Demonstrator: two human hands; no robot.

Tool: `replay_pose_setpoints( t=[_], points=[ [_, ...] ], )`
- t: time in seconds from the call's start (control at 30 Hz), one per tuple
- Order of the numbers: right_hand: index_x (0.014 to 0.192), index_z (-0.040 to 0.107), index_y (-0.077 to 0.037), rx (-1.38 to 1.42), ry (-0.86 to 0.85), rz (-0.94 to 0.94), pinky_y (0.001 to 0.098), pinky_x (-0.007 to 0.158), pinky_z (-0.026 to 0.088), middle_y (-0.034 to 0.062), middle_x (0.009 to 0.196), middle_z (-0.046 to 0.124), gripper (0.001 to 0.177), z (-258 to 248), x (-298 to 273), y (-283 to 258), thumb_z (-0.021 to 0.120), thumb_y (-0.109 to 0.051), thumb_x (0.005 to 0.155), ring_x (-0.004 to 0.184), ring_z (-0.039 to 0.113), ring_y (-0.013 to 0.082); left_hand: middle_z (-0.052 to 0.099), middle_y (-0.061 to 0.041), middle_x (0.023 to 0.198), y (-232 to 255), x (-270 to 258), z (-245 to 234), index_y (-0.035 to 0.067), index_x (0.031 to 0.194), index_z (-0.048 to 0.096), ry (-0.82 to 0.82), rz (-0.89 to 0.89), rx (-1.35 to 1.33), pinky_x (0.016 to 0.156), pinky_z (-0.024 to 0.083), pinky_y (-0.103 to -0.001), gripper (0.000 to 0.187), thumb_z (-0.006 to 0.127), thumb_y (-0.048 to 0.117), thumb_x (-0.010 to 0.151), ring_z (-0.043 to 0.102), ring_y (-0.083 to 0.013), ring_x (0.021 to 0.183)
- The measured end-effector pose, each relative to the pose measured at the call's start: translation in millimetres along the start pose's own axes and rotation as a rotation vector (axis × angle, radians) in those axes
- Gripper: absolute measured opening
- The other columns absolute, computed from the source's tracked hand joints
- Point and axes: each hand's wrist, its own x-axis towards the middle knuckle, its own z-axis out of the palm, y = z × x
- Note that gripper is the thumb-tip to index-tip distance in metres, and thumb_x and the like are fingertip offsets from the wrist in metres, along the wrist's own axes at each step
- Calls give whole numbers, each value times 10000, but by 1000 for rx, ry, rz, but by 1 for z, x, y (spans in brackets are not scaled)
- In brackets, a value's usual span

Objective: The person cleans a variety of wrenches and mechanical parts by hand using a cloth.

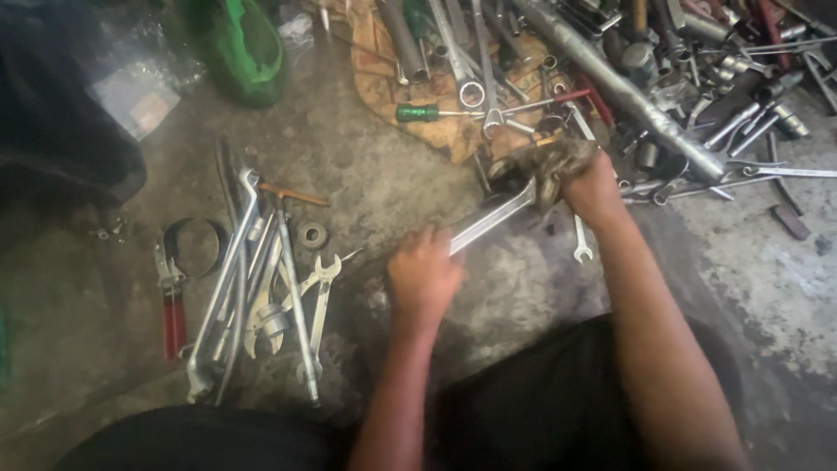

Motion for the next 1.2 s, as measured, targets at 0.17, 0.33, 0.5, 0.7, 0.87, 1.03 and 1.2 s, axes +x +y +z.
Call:
replay_pose_setpoints(
  t=[0.17,0.33,0.5,0.7,0.87,1.03,1.2],
  points=[
    [1206,655,-73,73,37,160,275,682,559,53,983,702,333,15,6,15,552,31,907,870,683,158,714,-136,948,-5,11,8,105,950,705,-303,-222,-27,655,549,-531,278,766,346,826,687,-390,762],
    [1219,671,-24,165,58,-18,266,751,543,56,1061,711,329,18,5,28,569,62,918,940,668,146,729,-97,904,-11,22,3,123,847,701,-112,-127,-28,719,559,-514,238,766,339,772,707,-365,848],
    [1181,713,-17,190,162,157,287,660,521,73,983,712,271,15,5,32,566,20,956,813,657,135,720,-126,885,-4,20,-4,106,866,706,-132,-131,-10,668,547,-530,240,789,314,782,692,-387,800],
    [1136,697,-31,-11,-46,249,325,646,536,99,922,706,264,20,4,58,563,24,915,773,665,176,726,-108,886,-12,16,-7,117,861,700,-78,-115,-45,705,562,-503,227,785,302,763,702,-371,831],
    [1173,631,-116,989,305,418,355,659,578,65,937,685,236,7,23,72,504,-240,1017,794,686,217,723,-122,876,-3,18,-6,106,867,704,-139,-128,-9,672,554,-519,247,811,317,794,694,-376,778],
    [1120,589,-80,1352,-53,171,369,759,564,76,1018,647,407,-29,23,62,342,-404,1108,891,655,231,713,-106,829,13,14,-6,94,841,693,85,-14,-107,654,565,-479,248,810,298,760,698,-350,764],
    [1132,568,-38,1259,72,129,373,746,547,90,1019,611,317,-36,17,65,396,-302,1164,891,635,234,706,-109,834,25,11,-5,93,820,682,145,-116,-247,658,561,-467,248,831,282,761,690,-345,739]
  ],
)
